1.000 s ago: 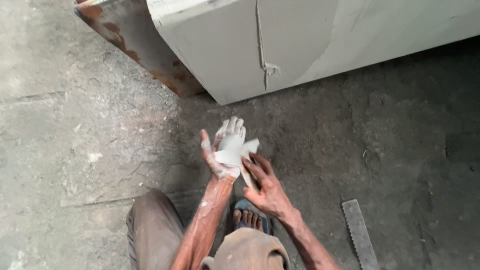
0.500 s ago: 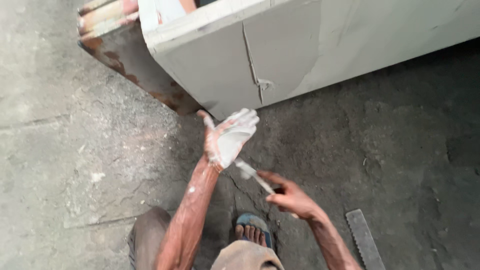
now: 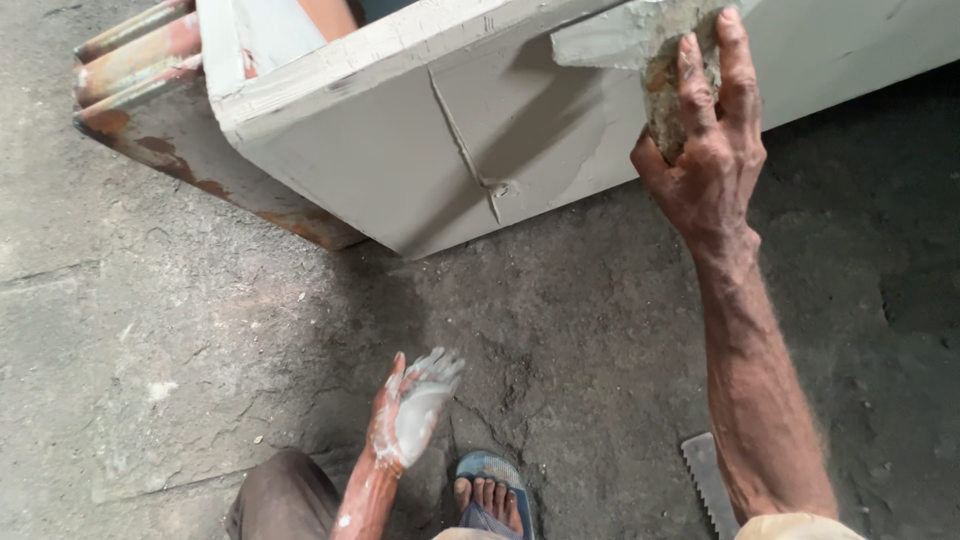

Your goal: The person kneels and uses a putty knife to apply white filler to the lower side panel of a white cabinet, smoothing the surface repeatedly.

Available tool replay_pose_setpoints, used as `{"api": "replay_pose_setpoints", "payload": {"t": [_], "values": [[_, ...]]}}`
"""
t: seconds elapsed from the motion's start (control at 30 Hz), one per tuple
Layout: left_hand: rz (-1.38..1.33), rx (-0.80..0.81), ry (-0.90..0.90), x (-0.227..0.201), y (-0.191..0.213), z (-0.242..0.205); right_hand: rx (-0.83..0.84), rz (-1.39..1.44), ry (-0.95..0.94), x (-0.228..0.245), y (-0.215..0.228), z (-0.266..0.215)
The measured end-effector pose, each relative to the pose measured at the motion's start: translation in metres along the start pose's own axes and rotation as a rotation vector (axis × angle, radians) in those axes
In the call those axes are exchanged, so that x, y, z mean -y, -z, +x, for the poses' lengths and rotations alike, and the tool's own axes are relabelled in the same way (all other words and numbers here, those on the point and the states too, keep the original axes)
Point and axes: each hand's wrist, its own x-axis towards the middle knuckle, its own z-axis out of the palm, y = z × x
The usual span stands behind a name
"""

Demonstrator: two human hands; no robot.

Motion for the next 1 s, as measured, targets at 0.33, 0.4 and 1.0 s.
{"api": "replay_pose_setpoints", "payload": {"t": [0.33,0.4,1.0], "values": [[-0.013,-0.158,0.023,0.015,0.0,-0.001,0.005,-0.02,-0.003,-0.012,-0.037,0.01],[-0.038,-0.165,0.037,0.016,0.002,0.002,0.022,-0.004,-0.009,-0.016,-0.041,0.008],[-0.12,-0.014,-0.034,0.002,-0.034,0.049,0.018,0.242,-0.047,-0.078,-0.18,-0.132]]}}
